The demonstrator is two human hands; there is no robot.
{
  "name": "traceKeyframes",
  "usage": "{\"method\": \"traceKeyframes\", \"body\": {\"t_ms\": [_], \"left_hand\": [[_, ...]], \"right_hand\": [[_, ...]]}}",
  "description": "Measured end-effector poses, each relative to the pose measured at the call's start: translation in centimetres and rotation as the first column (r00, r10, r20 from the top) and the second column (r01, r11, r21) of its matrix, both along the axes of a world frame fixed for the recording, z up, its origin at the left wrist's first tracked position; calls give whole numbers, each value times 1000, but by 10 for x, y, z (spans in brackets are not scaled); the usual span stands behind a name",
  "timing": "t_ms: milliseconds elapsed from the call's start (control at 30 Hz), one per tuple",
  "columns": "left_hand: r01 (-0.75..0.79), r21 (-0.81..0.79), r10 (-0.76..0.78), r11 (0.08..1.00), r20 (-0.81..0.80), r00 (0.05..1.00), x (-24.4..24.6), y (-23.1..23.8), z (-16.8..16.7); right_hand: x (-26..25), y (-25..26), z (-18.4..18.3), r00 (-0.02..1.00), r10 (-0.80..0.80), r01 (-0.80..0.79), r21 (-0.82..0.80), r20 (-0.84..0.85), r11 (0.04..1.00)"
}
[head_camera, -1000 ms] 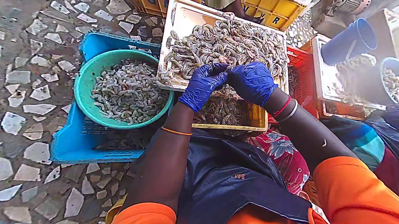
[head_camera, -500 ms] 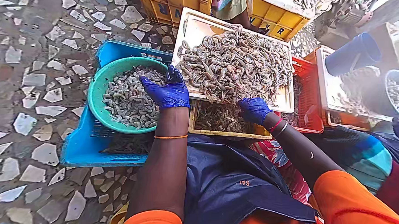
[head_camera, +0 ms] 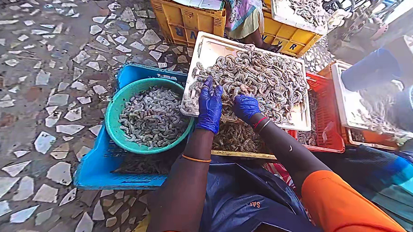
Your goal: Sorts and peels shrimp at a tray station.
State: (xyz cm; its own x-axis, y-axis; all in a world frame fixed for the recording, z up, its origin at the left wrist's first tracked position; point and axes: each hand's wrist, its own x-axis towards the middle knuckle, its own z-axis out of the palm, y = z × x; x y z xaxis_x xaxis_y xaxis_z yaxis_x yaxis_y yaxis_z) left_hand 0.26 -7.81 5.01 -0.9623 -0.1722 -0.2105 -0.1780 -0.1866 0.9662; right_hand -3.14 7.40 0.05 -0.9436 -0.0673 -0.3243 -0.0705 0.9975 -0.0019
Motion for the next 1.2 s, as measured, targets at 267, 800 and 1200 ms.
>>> {"method": "traceKeyframes", "body": {"t_ms": [267, 800, 1200], "left_hand": [[35, -124, -38, 992, -19, 999, -9, 16, -10], [547, -383, -524, 744, 173, 834, -7, 39, -34], [218, -885, -509, 411, -25, 860, 19, 63, -32]], "right_hand": [[4, 15, 11, 999, 45, -45, -62, -3, 997], [36, 48, 47, 913, -326, 359, -862, 245, 358], [49, 84, 57, 973, -177, 232, -630, 150, 741]]}}
